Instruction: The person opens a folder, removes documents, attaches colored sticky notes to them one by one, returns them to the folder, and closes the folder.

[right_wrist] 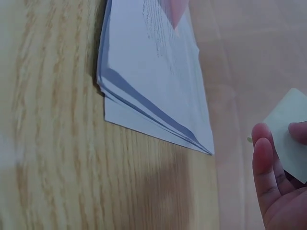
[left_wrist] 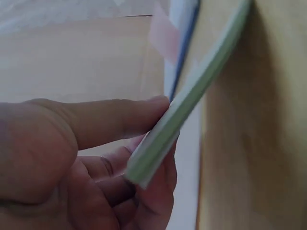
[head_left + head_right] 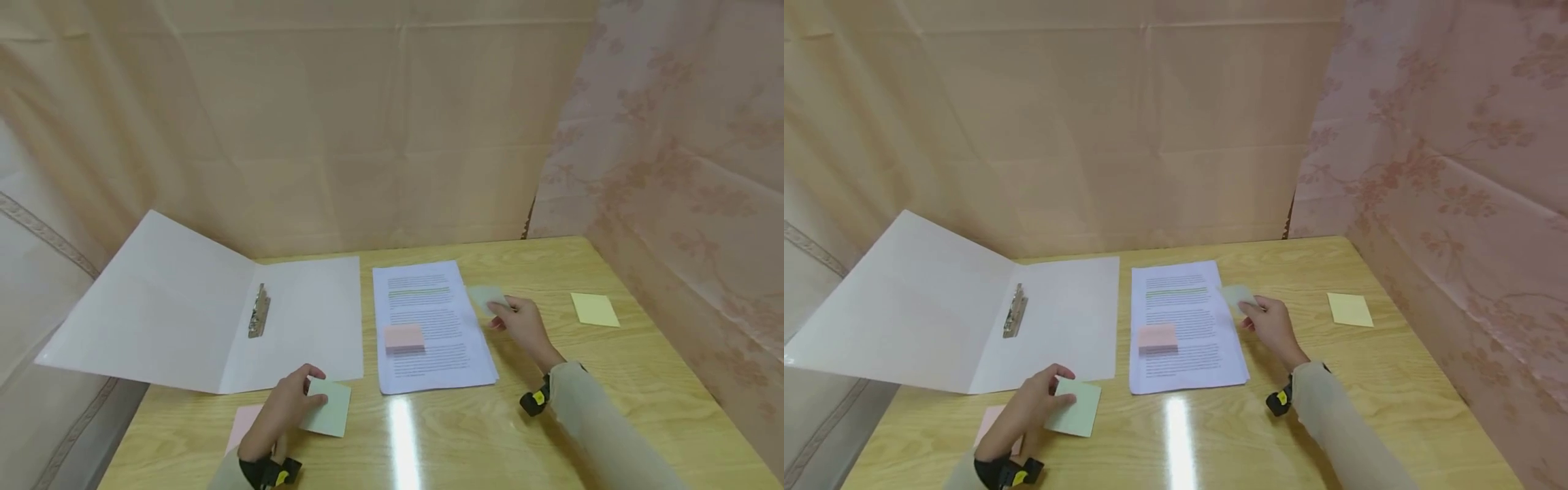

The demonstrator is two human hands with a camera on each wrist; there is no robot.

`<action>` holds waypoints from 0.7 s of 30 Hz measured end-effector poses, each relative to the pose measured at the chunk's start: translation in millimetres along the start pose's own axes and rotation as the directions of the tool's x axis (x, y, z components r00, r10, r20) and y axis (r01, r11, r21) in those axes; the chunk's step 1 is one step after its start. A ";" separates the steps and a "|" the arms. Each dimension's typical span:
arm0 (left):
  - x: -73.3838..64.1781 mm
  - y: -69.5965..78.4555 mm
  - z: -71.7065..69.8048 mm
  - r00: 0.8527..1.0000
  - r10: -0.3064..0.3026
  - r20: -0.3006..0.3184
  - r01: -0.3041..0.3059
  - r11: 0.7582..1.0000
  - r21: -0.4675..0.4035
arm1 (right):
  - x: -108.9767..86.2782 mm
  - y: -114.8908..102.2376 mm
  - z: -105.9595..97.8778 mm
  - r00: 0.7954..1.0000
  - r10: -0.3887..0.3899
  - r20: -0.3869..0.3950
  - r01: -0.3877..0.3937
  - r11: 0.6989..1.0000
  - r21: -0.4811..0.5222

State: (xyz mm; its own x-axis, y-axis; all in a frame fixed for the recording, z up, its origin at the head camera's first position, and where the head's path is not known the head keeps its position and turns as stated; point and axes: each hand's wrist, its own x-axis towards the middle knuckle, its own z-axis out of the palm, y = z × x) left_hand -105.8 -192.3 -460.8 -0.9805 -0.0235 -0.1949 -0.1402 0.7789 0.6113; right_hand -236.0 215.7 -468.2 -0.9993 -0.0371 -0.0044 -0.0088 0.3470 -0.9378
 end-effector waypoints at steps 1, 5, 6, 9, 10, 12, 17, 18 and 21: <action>-0.9 -1.9 1.2 1.000 0.000 -0.005 0.000 1.000 0.016 | -0.2 0.9 -0.1 1.000 0.004 -0.002 -0.004 1.000 -0.005; -2.2 -5.0 3.2 1.000 -0.006 -0.020 0.008 0.996 0.091 | 0.5 5.5 0.6 1.000 0.013 0.006 -0.013 1.000 -0.023; -2.2 -5.0 3.1 1.000 -0.005 -0.027 0.008 0.993 0.115 | 0.9 6.4 1.1 1.000 0.011 0.009 -0.011 1.000 -0.027; -1.9 -5.2 3.2 0.999 -0.009 -0.042 0.017 0.983 0.182 | 1.4 7.7 3.3 1.000 0.011 0.016 -0.010 1.000 -0.024; -2.0 -5.6 3.3 0.999 -0.012 -0.046 0.021 0.979 0.201 | 1.3 7.8 4.0 1.000 0.011 0.015 -0.011 1.000 -0.023; -2.9 -6.2 3.5 0.998 -0.030 -0.054 0.041 0.976 0.213 | 0.7 8.2 5.0 1.000 0.018 0.014 -0.018 1.000 -0.026; -4.7 -9.6 3.3 0.997 -0.050 -0.064 0.063 0.970 0.234 | -0.9 10.0 5.8 0.999 0.034 0.014 -0.033 0.999 -0.027; -4.8 -10.3 2.7 0.997 -0.050 -0.063 0.064 0.969 0.238 | -0.8 10.6 6.0 0.999 0.031 0.013 -0.031 0.999 -0.023; -4.9 -13.5 0.4 0.997 -0.051 -0.065 0.065 0.966 0.249 | 0.2 11.7 7.0 1.000 0.019 0.014 -0.019 1.000 -0.014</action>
State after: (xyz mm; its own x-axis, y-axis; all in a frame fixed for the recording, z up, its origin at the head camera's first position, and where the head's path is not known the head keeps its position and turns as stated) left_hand -99.0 -202.5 -468.4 -0.9790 -0.1033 -0.1757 -0.1651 0.9073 0.3867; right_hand -236.1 213.2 -481.6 -0.9987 -0.0437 -0.0274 0.0098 0.3606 -0.9327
